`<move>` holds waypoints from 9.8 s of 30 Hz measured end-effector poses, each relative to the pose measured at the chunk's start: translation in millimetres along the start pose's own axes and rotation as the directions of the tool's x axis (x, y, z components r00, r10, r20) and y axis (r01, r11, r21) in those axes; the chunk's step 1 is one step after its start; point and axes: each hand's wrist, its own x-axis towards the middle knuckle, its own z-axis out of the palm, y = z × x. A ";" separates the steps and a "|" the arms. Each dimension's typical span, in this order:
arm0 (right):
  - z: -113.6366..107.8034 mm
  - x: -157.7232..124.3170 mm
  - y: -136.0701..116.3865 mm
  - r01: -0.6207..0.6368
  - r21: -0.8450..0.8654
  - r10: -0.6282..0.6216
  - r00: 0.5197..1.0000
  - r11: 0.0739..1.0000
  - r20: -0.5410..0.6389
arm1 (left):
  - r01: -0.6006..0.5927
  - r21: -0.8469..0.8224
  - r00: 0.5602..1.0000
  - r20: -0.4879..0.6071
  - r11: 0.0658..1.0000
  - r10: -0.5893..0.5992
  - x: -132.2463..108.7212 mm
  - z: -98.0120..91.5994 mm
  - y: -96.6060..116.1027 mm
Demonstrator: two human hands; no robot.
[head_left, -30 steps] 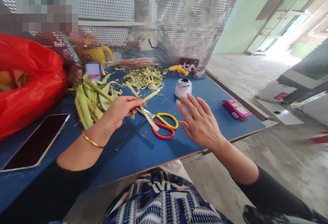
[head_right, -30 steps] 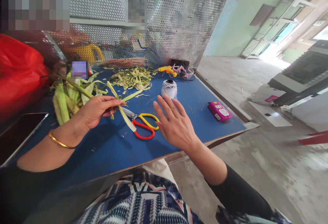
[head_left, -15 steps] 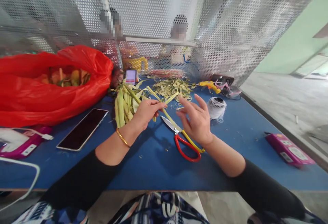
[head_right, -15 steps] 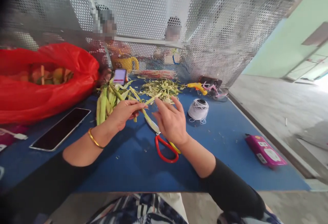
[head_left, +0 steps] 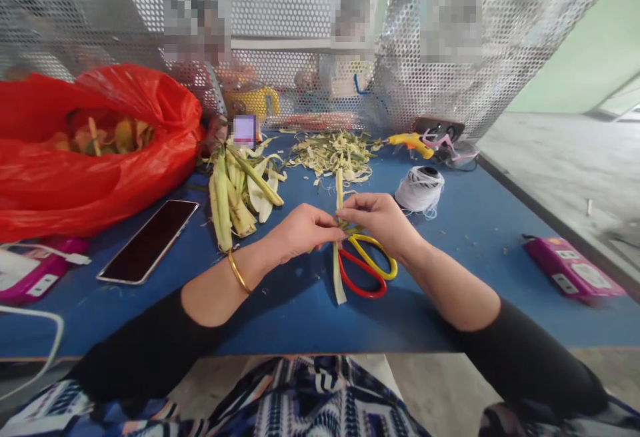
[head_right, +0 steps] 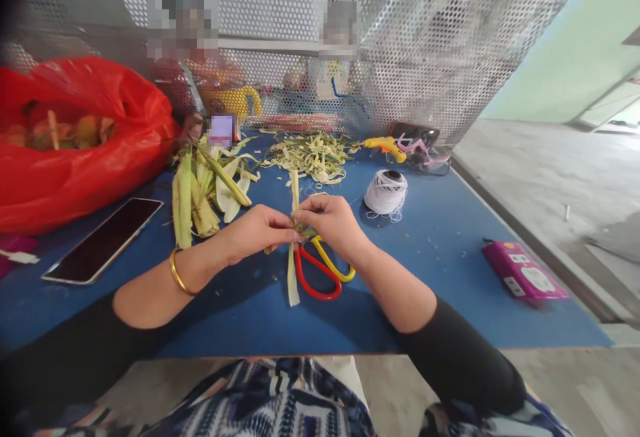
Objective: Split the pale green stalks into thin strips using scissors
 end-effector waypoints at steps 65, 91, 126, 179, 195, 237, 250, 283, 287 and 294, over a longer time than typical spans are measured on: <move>-6.3 -2.2 -0.4 -0.155 0.146 0.132 0.979 0.977 0.156 | 0.073 -0.591 0.968 -0.151 0.803 -0.199 9.6 -17.7 2.4; -3.8 -8.4 -4.9 0.357 -0.610 -0.514 0.853 0.707 -0.096 | 0.005 -0.053 1.000 -0.022 0.999 -0.006 -5.0 3.9 4.3; 5.5 -2.0 2.2 -0.281 0.524 0.289 0.955 0.804 0.069 | 0.115 -0.451 0.984 -0.069 0.885 -0.163 0.8 3.5 3.1; 3.2 -18.7 2.8 0.747 -0.652 -0.758 0.498 0.128 0.422 | -0.011 -0.716 0.971 -0.175 0.698 -0.165 6.2 -2.1 2.2; -2.4 -18.2 0.6 0.629 -0.482 -0.712 0.702 0.610 0.015 | 0.080 -0.695 0.993 -0.011 0.714 -0.122 12.3 -30.2 -1.2; 13.3 -5.5 2.9 -0.106 0.482 0.234 0.949 0.870 -0.213 | 0.093 -0.368 0.993 -0.033 0.925 -0.113 7.7 -1.2 -6.3; -1.3 -4.7 -3.4 -0.297 0.267 0.322 0.945 0.917 -0.055 | 0.065 -0.517 0.964 -0.188 0.854 -0.186 11.8 -5.3 -6.9; 4.3 -20.9 -19.7 0.177 -0.178 -0.220 0.939 0.968 -0.266 | 0.163 -0.181 0.985 -0.026 0.970 -0.170 3.2 16.8 -6.8; 6.9 -28.6 -16.2 0.312 -0.483 -0.443 0.878 0.818 -0.184 | 0.230 -0.424 0.963 -0.028 0.876 -0.267 6.6 11.2 -6.9; 14.6 -30.4 -1.0 0.427 -0.814 -0.677 0.734 0.395 0.057 | 0.195 -0.688 0.957 -0.022 0.699 -0.289 8.9 2.9 -0.1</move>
